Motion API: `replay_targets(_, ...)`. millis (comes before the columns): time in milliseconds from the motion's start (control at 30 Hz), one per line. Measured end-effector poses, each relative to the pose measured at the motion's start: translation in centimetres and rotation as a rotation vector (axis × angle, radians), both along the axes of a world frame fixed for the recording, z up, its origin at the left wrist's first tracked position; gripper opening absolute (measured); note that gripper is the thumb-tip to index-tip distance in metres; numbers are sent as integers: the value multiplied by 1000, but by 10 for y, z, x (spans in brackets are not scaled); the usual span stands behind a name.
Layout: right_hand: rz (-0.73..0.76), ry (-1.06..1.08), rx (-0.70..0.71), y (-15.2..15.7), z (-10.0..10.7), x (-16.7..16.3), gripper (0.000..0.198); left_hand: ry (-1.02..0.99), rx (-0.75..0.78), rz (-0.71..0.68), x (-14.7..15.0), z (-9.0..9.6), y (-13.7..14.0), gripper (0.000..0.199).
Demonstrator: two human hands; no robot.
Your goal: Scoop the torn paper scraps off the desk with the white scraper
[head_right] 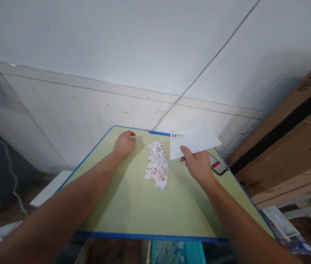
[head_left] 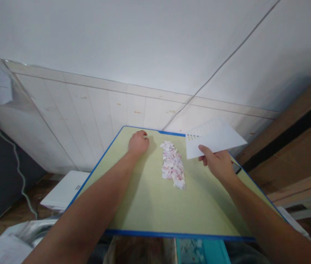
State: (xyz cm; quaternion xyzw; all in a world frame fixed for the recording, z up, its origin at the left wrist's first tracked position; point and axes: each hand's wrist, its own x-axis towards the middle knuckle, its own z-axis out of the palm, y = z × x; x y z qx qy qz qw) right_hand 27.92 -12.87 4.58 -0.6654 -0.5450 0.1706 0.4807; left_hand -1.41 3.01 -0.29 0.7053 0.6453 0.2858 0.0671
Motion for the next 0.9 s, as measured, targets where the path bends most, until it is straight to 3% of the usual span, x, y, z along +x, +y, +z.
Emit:
replay_targets(233,167,184,77,19,-15,-20,41,72,-23,5,0,2,-3,34)
replay_targets(433,179,210,108,14,-34,-19,49,151,-58,7,-1,5,-4,35)
replay_targets(733,212,184,135,0,-11,-27,52,215,-68,22,0,7,-4,35)
replay_targets(900,350,188,81,-8,3,-27,59,187,-43,9,1,8,-8,37)
